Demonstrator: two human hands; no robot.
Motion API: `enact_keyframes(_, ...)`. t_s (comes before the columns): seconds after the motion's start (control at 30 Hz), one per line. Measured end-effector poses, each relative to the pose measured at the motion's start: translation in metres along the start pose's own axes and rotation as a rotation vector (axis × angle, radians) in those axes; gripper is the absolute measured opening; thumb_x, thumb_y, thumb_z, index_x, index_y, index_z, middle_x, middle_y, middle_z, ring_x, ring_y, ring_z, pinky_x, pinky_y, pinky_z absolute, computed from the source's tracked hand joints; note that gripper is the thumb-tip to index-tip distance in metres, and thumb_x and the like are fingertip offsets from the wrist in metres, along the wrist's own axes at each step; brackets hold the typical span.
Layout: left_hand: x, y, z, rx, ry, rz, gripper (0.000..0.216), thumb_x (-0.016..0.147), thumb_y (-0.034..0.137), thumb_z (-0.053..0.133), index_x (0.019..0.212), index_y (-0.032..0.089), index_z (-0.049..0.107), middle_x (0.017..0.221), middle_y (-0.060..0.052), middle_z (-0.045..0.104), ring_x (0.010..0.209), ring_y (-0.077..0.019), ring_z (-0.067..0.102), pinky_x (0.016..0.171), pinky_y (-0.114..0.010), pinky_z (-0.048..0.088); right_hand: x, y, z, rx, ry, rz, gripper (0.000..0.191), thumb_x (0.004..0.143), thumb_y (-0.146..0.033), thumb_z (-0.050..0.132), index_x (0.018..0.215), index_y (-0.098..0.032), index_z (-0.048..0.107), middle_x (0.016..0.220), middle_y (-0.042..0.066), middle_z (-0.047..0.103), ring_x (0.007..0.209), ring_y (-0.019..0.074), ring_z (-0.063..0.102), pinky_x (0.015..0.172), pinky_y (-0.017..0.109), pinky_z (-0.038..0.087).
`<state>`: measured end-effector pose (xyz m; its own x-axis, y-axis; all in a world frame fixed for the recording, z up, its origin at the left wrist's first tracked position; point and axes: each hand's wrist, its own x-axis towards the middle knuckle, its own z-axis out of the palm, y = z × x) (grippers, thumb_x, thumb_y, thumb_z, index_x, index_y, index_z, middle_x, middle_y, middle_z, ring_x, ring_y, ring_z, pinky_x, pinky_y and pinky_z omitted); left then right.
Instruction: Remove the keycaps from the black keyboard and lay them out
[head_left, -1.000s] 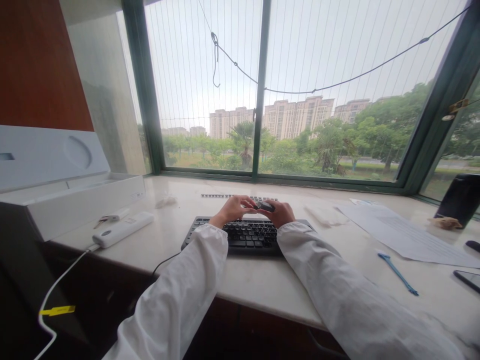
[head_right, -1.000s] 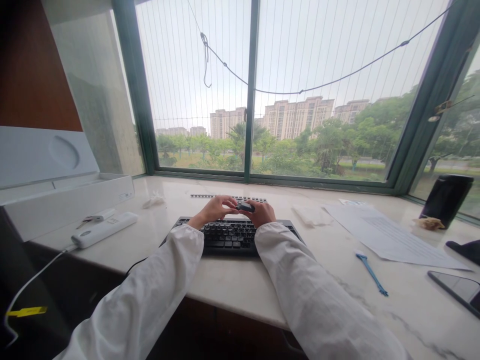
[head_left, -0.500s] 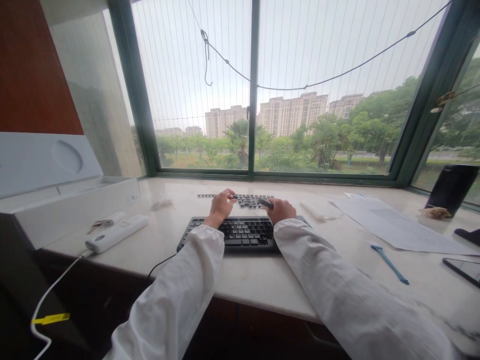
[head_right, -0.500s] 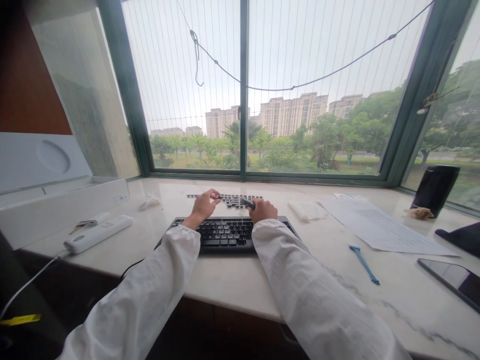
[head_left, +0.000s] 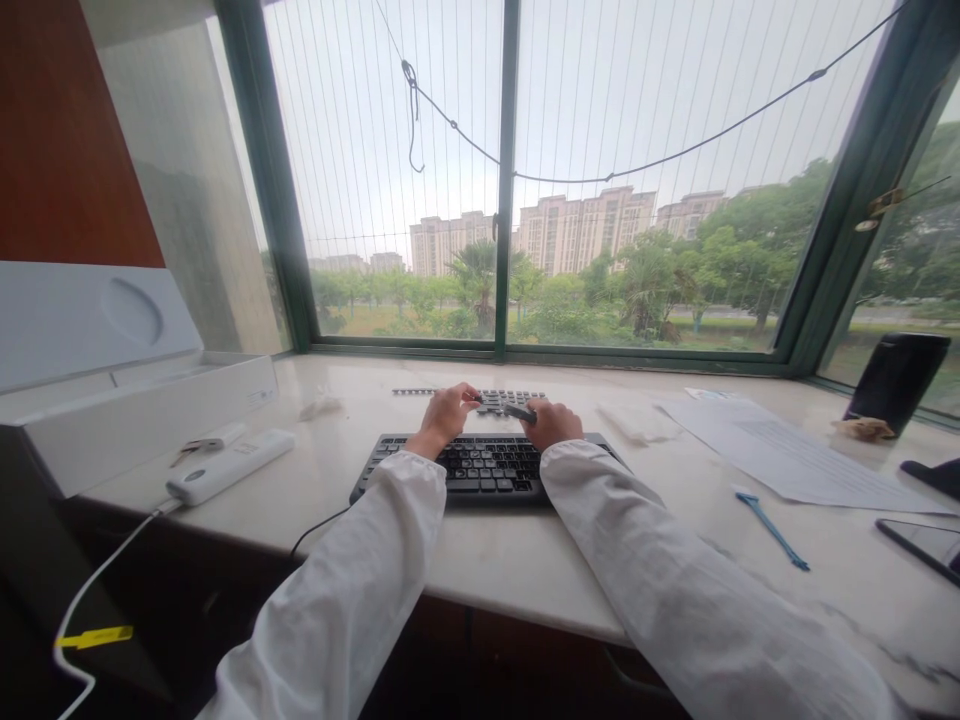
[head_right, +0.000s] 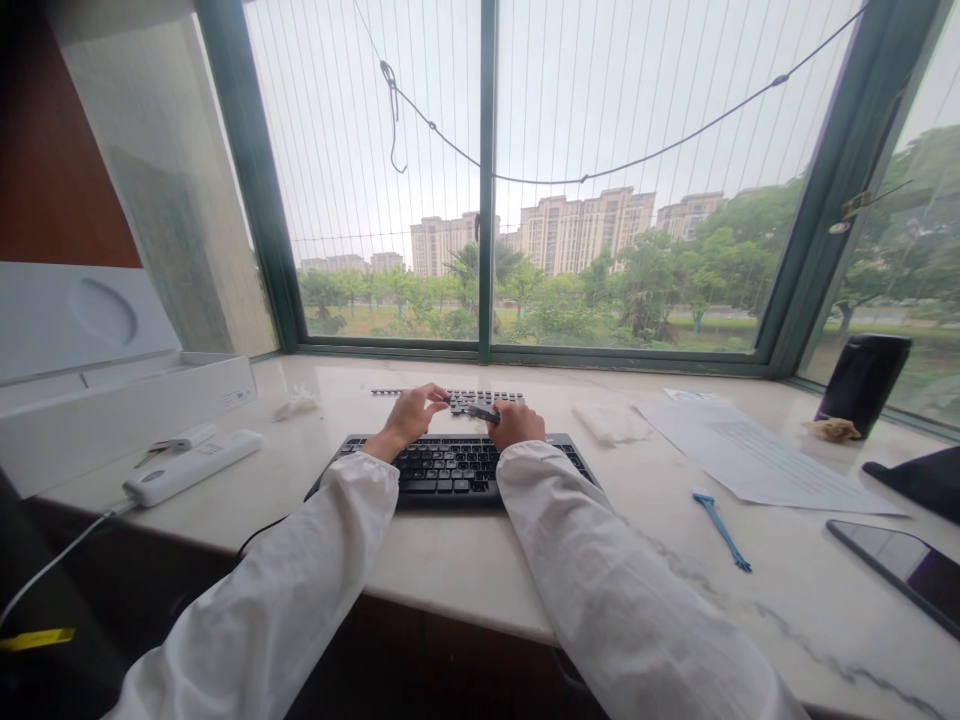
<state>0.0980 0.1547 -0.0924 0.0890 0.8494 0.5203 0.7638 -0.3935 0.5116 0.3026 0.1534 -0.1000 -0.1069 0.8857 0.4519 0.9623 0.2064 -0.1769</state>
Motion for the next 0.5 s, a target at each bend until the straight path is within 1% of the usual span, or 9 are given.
enact_keyframes(0.07,0.0,0.0,0.0,0.043,0.001,0.019,0.016,0.081,0.03,0.059,0.094,0.021,0.063,0.089,-0.003,0.069,0.063,-0.0131,0.062,0.069,-0.026,0.047,-0.001,-0.001,-0.001,-0.011,-0.004,-0.016,0.025,0.085,-0.033,0.044,0.096,-0.026,0.066,0.084,0.008,0.067,0.074,0.0214,0.062,0.064,0.029,0.042)
enact_keyframes(0.17,0.0,0.0,0.001,0.115,0.009,0.014,0.016,0.08,0.031,0.061,0.093,0.023,0.064,0.088,-0.003,0.069,0.077,-0.017,0.063,0.076,-0.028,0.046,-0.001,-0.001,-0.004,-0.042,-0.016,-0.075,0.025,0.084,-0.032,0.046,0.098,-0.025,0.064,0.083,0.008,0.067,0.075,0.0219,0.062,0.066,0.031,0.042)
enact_keyframes(0.27,-0.001,-0.001,0.002,0.178,-0.001,-0.026,0.016,0.079,0.031,0.061,0.093,0.024,0.064,0.087,-0.001,0.069,0.083,-0.0178,0.062,0.08,-0.028,0.044,-0.002,-0.002,-0.006,-0.067,-0.024,-0.127,0.023,0.082,-0.031,0.048,0.098,-0.024,0.063,0.082,0.008,0.067,0.076,0.0228,0.063,0.067,0.032,0.043)
enact_keyframes(0.37,0.001,-0.005,0.001,0.211,-0.009,-0.095,0.017,0.08,0.033,0.059,0.094,0.025,0.064,0.089,0.0,0.07,0.082,-0.0163,0.062,0.077,-0.026,0.043,-0.003,-0.001,-0.007,-0.061,-0.054,-0.144,0.022,0.083,-0.034,0.049,0.095,-0.022,0.063,0.082,0.008,0.067,0.075,0.0218,0.063,0.066,0.031,0.043)
enact_keyframes(0.43,0.006,-0.009,-0.001,0.227,-0.024,-0.159,0.02,0.08,0.034,0.058,0.097,0.024,0.063,0.093,0.0,0.069,0.074,-0.0141,0.063,0.072,-0.024,0.044,-0.003,0.001,-0.007,-0.054,-0.081,-0.144,0.023,0.083,-0.035,0.05,0.095,-0.021,0.063,0.083,0.009,0.067,0.076,0.0216,0.063,0.067,0.031,0.044)
enact_keyframes(0.5,0.015,-0.014,-0.004,0.253,-0.063,-0.208,0.022,0.08,0.036,0.058,0.098,0.025,0.064,0.097,0.0,0.069,0.063,-0.0112,0.061,0.067,-0.024,0.044,-0.002,0.003,-0.008,-0.049,-0.095,-0.143,0.023,0.082,-0.035,0.052,0.095,-0.02,0.063,0.084,0.009,0.067,0.077,0.022,0.063,0.067,0.031,0.044)
